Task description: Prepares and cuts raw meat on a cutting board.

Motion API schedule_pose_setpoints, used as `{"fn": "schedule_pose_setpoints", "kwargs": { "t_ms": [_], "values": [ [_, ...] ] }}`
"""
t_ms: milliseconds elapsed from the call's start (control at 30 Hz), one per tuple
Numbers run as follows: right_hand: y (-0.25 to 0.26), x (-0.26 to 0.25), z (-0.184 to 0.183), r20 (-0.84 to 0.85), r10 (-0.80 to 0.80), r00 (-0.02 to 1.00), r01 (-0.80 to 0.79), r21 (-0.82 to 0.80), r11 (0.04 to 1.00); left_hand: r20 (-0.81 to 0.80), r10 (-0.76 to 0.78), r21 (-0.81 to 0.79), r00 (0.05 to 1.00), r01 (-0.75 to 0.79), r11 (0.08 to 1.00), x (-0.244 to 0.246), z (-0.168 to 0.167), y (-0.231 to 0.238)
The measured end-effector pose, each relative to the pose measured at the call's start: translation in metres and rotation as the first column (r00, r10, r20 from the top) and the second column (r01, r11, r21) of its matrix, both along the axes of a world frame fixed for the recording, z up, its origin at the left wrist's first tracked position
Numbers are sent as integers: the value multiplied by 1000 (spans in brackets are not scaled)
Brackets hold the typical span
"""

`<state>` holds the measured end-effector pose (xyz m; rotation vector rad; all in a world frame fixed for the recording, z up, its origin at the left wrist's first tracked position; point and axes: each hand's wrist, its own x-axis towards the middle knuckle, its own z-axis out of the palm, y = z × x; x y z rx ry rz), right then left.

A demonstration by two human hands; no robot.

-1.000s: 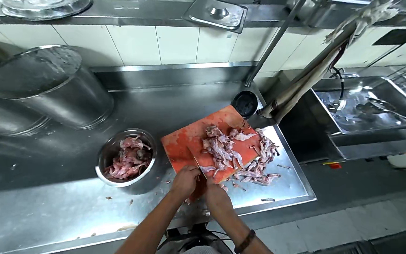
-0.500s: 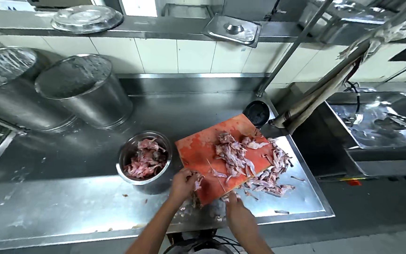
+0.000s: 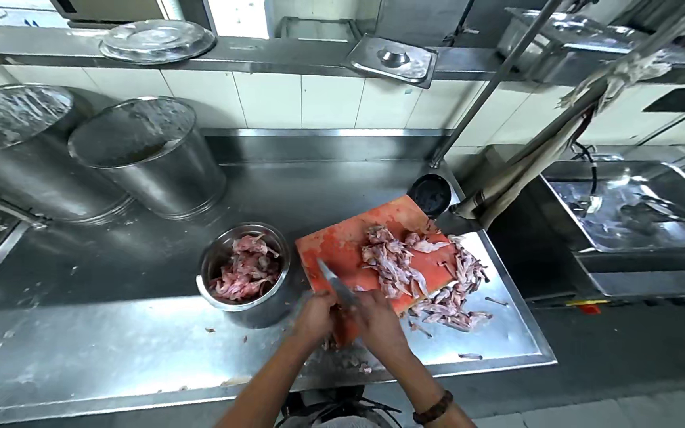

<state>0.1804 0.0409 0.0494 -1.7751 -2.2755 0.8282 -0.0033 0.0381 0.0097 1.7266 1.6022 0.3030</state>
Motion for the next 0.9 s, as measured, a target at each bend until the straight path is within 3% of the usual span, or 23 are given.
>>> {"fn": "schedule_pose_setpoints", "kwargs": {
  "t_ms": [67, 167, 300, 400, 567, 633, 767, 833, 900],
  "values": [
    [1, -11, -3, -42, 57, 997, -60, -83, 995, -28, -6, 10, 1000, 6, 1000, 7, -5, -1],
    [0, -19, -15, 39, 85, 996, -79, -133, 988, -41, 9, 64, 999, -6, 998, 12, -9, -5],
    [-8, -30, -15, 257, 62, 965, -16, -175, 984, -72, 118, 56, 990, -114, 992, 19, -7, -17],
    [-15, -41, -10, 363, 57, 930, 6, -169, 986, -92, 228, 168, 969, -211, 963, 25, -22, -26],
    [-23, -40, 4, 302, 117, 946, -64, -182, 981, -22, 211, 198, 977, -202, 959, 19, -29, -35],
    [-29, -40, 7, 271, 91, 958, -48, -164, 985, 25, 272, 194, 962, -271, 943, 25, -25, -42],
    [-38, -42, 19, 231, 55, 971, -24, -135, 991, 183, 478, -193, 859, -445, 874, 33, -7, -44],
    [-40, -40, 29, 240, 66, 969, -28, -158, 987, 197, 495, -370, 846, -403, 837, 27, -2, -42],
    [-43, -36, 37, 255, 80, 964, -47, -134, 990, 169, 483, -414, 859, -383, 826, 27, 4, -39]
  ]
}}
